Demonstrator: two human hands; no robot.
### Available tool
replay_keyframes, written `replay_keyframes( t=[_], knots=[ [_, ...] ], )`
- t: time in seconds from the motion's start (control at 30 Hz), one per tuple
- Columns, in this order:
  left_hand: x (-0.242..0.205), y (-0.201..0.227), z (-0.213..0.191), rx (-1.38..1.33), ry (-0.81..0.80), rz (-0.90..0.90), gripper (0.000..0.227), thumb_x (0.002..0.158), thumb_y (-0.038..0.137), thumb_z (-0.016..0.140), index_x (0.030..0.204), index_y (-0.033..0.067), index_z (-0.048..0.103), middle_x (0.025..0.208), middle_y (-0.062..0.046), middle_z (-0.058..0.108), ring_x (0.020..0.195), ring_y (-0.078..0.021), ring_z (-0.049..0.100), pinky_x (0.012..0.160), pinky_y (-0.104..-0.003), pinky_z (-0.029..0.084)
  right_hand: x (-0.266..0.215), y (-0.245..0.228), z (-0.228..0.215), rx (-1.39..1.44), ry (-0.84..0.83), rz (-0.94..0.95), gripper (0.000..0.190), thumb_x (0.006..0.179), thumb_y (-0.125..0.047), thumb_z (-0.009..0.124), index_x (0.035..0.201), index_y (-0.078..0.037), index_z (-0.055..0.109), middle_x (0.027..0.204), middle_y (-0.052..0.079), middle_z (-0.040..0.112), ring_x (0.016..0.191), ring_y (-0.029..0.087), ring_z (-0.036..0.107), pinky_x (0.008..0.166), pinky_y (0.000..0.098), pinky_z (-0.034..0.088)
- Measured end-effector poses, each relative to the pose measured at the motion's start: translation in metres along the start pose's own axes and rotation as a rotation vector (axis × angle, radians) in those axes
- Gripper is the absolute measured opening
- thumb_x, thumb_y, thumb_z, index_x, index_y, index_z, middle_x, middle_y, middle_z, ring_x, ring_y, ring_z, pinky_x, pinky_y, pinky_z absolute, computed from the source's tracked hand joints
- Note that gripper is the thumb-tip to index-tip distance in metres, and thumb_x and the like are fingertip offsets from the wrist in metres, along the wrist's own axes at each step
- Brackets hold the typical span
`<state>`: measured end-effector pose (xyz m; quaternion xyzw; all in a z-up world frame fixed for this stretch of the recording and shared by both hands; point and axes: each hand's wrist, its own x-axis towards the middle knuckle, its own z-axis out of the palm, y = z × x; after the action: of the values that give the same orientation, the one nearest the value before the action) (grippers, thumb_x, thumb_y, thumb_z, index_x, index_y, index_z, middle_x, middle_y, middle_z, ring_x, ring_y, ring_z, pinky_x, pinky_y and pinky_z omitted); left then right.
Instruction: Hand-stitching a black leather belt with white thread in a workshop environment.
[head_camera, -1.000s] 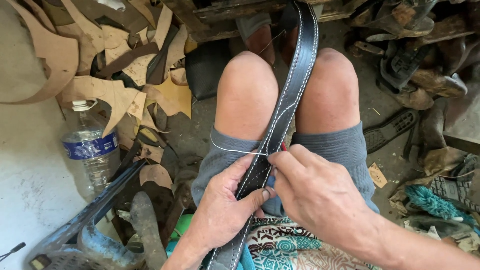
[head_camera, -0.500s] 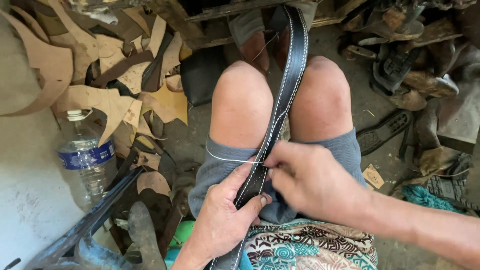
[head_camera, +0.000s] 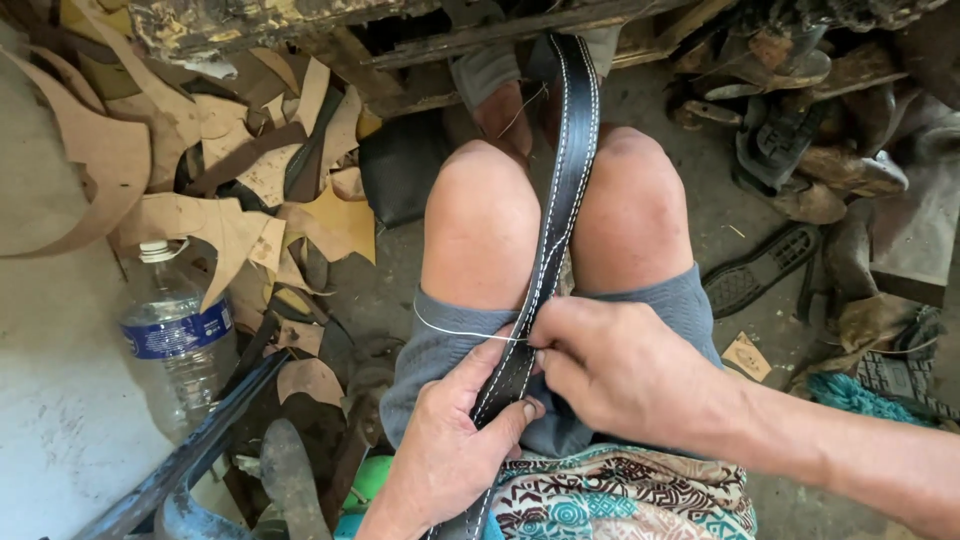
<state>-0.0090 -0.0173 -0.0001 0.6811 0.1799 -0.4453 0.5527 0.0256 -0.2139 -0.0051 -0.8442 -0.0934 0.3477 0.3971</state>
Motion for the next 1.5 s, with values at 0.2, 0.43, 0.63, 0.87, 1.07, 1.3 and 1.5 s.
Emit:
replay_keyframes(
  t=[0.2, 0.43, 0.63, 0.87, 1.07, 1.3, 1.5],
  knots=[
    [-0.001, 0.001, 0.001, -0.092, -0.031, -0.049, 0.068, 0.082, 0.002, 0.074, 0.145, 0.026, 0.064, 0.095, 0.003, 0.074, 0.051, -0.0069, 0.061, 0.052, -0.022, 0.066, -0.002, -0.009, -0.015, 0.43, -0.097, 0.395, 0.004, 0.088, -0.015, 0.074, 0.088, -0.013, 0.077, 0.065, -0.004, 0.068, 0.063, 0.007, 0.054, 0.063, 0.0253, 0.049],
    [0.0, -0.002, -0.001, 0.017, -0.047, 0.007, 0.068, 0.084, 0.007, 0.076, 0.146, 0.0301, 0.062, 0.098, 0.008, 0.078, 0.045, -0.0091, 0.067, 0.049, -0.022, 0.059, -0.026, 0.006, 0.004, -0.24, 0.016, -0.293, 0.01, 0.099, -0.018, 0.055, 0.105, -0.01, 0.058, 0.09, 0.006, 0.061, 0.079, 0.027, 0.063, 0.067, 0.0436, 0.055],
    [-0.002, 0.002, 0.0, 0.01, -0.058, -0.001, 0.072, 0.084, 0.007, 0.078, 0.149, 0.0313, 0.06, 0.098, 0.008, 0.078, 0.045, -0.0071, 0.064, 0.051, -0.023, 0.059, -0.025, -0.002, -0.005, -0.082, 0.072, -0.28, 0.02, 0.099, -0.015, 0.054, 0.115, -0.006, 0.062, 0.092, 0.008, 0.063, 0.08, 0.029, 0.066, 0.069, 0.0413, 0.057],
    [-0.001, 0.003, 0.002, -0.003, -0.049, -0.005, 0.071, 0.083, 0.007, 0.078, 0.148, 0.0301, 0.063, 0.08, 0.003, 0.072, 0.044, -0.0068, 0.06, 0.051, -0.023, 0.059, -0.041, 0.005, 0.0, -0.314, -0.022, -0.291, 0.036, 0.087, -0.006, 0.054, 0.123, -0.006, 0.058, 0.097, 0.009, 0.058, 0.081, 0.031, 0.06, 0.067, 0.0453, 0.055],
    [-0.002, 0.002, -0.002, -0.177, -0.103, 0.02, 0.071, 0.083, -0.003, 0.068, 0.149, 0.02, 0.057, 0.116, 0.0, 0.082, 0.071, -0.0065, 0.073, 0.051, -0.021, 0.063, -0.046, 0.0, -0.027, 0.07, -0.013, -0.098, 0.037, 0.097, -0.022, 0.056, 0.129, -0.014, 0.071, 0.095, 0.0, 0.072, 0.074, 0.019, 0.073, 0.067, 0.0341, 0.06],
    [-0.014, 0.012, 0.009, -0.095, -0.019, 0.347, 0.055, 0.086, 0.014, 0.069, 0.14, 0.0077, 0.059, 0.125, -0.002, 0.076, 0.113, -0.0082, 0.069, 0.104, -0.025, 0.051, -0.055, 0.03, 0.005, 0.971, 0.139, 0.243, 0.033, 0.09, -0.007, 0.073, 0.12, 0.0, 0.085, 0.057, -0.001, 0.045, 0.051, 0.01, 0.035, 0.045, 0.0244, 0.025],
    [-0.013, 0.006, 0.021, -0.332, -0.089, 0.273, 0.049, 0.082, -0.003, 0.063, 0.131, 0.0005, 0.06, 0.072, -0.006, 0.065, 0.046, -0.0093, 0.056, 0.046, -0.023, 0.052, -0.051, 0.043, 0.034, 1.146, 0.318, 0.05, 0.02, 0.085, -0.005, 0.077, 0.102, 0.005, 0.079, 0.087, 0.01, 0.071, 0.065, 0.013, 0.056, 0.056, 0.0225, 0.041]
  ],
)
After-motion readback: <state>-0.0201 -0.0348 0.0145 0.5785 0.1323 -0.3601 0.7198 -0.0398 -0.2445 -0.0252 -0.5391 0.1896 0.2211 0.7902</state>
